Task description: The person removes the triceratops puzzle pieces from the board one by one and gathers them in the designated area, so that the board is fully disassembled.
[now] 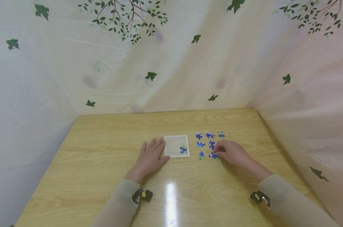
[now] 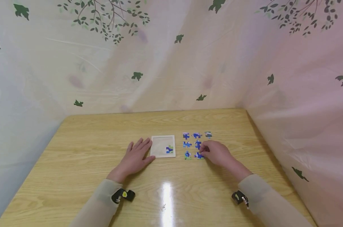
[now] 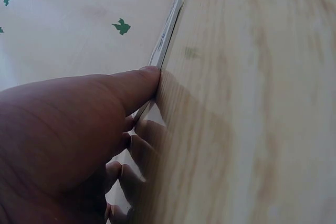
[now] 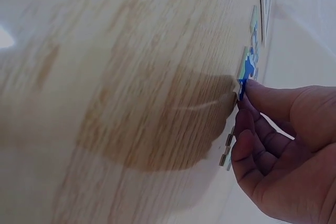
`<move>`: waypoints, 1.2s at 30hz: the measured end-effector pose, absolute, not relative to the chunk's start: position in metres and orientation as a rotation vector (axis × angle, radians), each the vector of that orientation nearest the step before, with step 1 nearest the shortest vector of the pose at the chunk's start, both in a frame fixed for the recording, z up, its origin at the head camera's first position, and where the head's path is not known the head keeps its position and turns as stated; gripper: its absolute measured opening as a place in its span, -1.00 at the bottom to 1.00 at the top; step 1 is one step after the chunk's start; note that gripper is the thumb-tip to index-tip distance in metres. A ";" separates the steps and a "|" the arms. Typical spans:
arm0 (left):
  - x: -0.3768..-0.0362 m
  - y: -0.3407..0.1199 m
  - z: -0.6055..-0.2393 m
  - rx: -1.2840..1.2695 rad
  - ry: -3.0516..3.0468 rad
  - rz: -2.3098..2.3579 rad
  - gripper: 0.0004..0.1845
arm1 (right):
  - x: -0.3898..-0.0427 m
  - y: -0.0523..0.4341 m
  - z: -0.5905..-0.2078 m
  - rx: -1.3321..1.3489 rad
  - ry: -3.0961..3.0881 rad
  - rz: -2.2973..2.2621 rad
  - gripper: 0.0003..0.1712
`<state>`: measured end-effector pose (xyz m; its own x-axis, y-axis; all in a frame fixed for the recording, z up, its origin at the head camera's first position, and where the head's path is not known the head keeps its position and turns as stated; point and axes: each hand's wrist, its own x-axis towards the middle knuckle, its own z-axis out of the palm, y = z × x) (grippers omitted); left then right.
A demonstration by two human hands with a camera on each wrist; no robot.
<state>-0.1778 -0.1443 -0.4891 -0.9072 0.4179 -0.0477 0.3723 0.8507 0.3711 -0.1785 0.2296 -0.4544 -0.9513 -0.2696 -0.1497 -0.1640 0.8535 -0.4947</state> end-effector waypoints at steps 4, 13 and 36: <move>-0.178 -0.144 -0.489 0.620 2.898 0.541 -0.16 | -0.179 0.230 -0.454 -0.323 2.816 -0.723 -0.96; -0.178 -0.144 -0.489 0.611 2.896 0.537 -0.16 | -0.177 0.232 -0.455 -0.332 2.825 -0.767 -0.95; -0.180 -0.144 -0.491 0.615 2.892 0.532 -0.15 | -0.192 0.187 -0.441 -0.403 2.803 -0.938 -0.85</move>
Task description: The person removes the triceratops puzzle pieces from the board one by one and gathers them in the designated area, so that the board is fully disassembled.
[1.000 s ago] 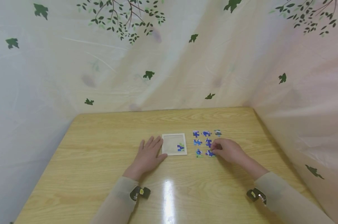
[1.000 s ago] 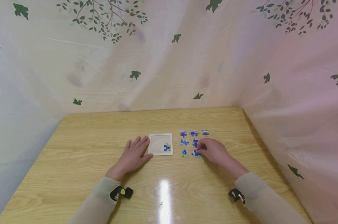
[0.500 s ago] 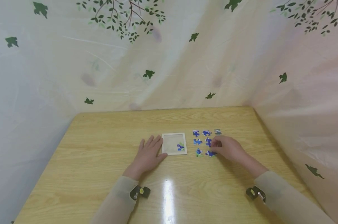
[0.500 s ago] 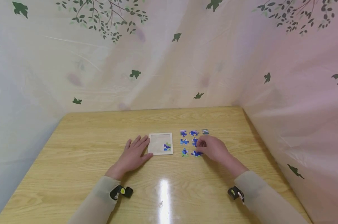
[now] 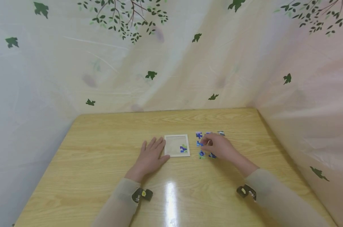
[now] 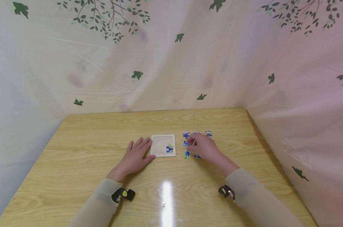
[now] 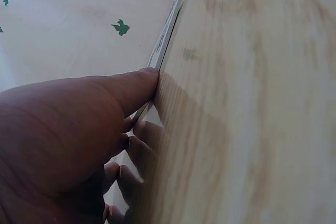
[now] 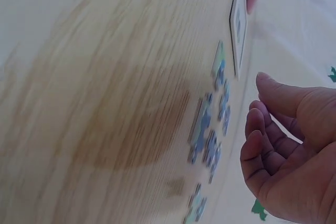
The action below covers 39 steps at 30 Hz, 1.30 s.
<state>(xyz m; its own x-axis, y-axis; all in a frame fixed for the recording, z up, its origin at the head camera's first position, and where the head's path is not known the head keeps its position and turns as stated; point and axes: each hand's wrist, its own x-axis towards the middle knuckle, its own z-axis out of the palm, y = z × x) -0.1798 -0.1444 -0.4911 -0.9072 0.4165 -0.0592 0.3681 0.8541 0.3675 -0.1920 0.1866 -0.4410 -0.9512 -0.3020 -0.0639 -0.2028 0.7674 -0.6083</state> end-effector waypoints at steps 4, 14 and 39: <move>-0.180 -0.144 -0.491 0.617 2.893 0.541 -0.16 | -0.197 0.174 -0.444 -0.438 2.788 -0.946 -0.79; -0.179 -0.144 -0.490 0.617 2.900 0.539 -0.16 | -0.204 0.141 -0.449 -0.473 2.749 -0.968 -0.73; -0.179 -0.145 -0.490 0.632 2.903 0.551 -0.16 | -0.212 0.115 -0.457 -0.444 2.737 -0.834 -0.57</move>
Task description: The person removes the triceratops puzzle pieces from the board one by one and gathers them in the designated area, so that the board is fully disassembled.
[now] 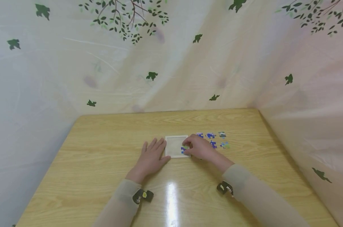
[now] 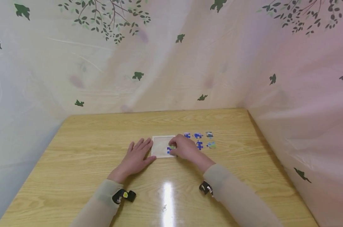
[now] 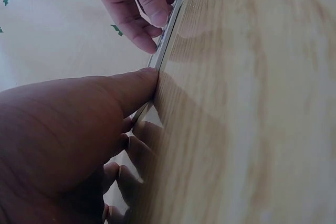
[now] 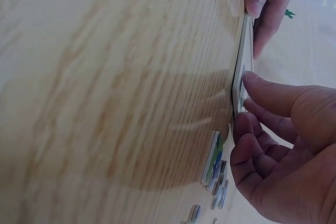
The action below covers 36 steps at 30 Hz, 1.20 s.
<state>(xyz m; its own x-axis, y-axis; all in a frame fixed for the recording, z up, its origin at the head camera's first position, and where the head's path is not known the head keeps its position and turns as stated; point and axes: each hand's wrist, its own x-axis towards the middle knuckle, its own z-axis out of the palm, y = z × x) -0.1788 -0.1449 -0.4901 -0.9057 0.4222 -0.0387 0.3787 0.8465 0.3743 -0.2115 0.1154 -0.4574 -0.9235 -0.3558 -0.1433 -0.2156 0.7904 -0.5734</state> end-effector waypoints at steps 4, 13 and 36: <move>-0.179 -0.144 -0.490 0.631 2.903 0.547 -0.16 | -0.212 0.115 -0.459 -0.449 2.742 -0.818 -0.59; -0.179 -0.144 -0.490 0.625 2.894 0.550 -0.16 | -0.213 0.114 -0.459 -0.446 2.757 -0.791 -0.59; -0.177 -0.144 -0.486 0.641 2.908 0.567 -0.19 | -0.211 0.116 -0.454 -0.361 2.711 -0.971 -0.85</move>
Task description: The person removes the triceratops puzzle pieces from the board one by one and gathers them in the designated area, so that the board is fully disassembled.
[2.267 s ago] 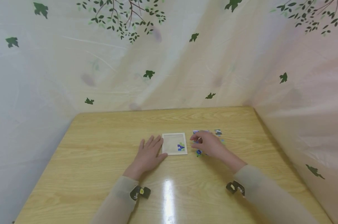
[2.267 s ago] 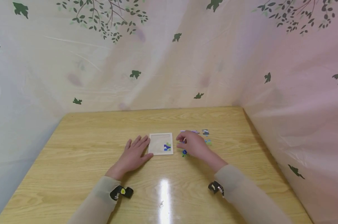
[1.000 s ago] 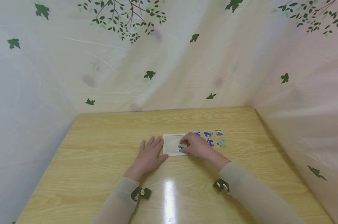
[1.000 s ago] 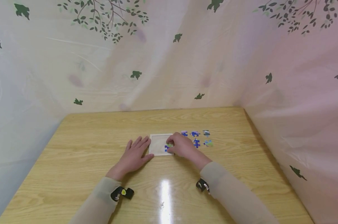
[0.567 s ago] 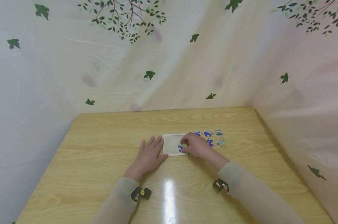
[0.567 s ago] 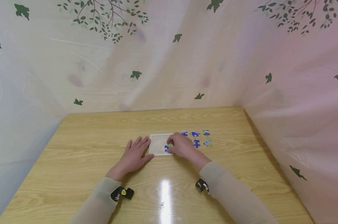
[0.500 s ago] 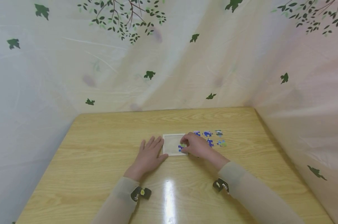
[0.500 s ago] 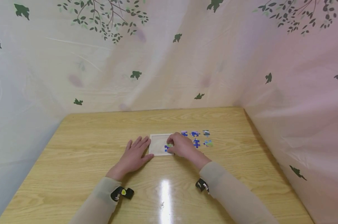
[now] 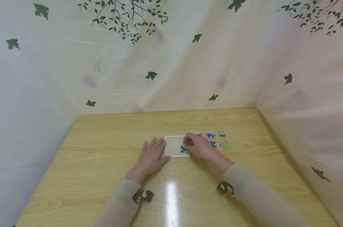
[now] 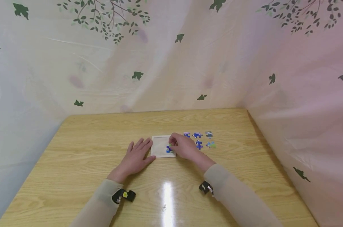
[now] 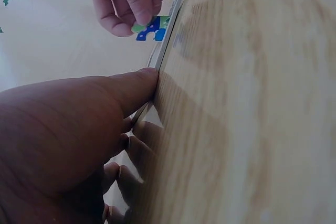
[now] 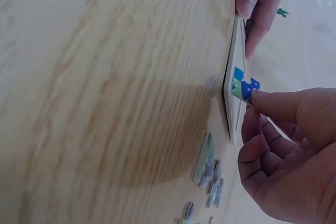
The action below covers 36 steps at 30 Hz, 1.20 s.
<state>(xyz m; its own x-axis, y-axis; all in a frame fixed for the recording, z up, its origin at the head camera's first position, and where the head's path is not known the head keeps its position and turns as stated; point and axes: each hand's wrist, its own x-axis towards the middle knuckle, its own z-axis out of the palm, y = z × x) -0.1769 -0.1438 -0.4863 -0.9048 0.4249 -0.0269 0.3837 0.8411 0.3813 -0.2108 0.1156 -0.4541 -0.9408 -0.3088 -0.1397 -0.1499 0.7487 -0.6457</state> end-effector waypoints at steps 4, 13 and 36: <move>-0.177 -0.144 -0.487 0.634 2.902 0.579 -0.19 | -0.211 0.123 -0.453 -0.373 2.707 -1.014 -0.89; -0.177 -0.144 -0.484 0.635 2.899 0.568 -0.18 | -0.207 0.154 -0.443 -0.440 2.757 -1.057 -0.92; -0.179 -0.145 -0.490 0.651 2.898 0.576 -0.18 | -0.189 0.235 -0.433 -0.267 2.825 -0.989 -0.83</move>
<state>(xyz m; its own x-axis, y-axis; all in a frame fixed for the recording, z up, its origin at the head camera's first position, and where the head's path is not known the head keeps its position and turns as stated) -0.1792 -0.1446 -0.4903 -0.9011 0.4326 -0.0288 0.3887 0.8355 0.3885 -0.1888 0.2347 -0.4329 -0.9749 -0.2113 -0.0700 -0.1214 0.7685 -0.6283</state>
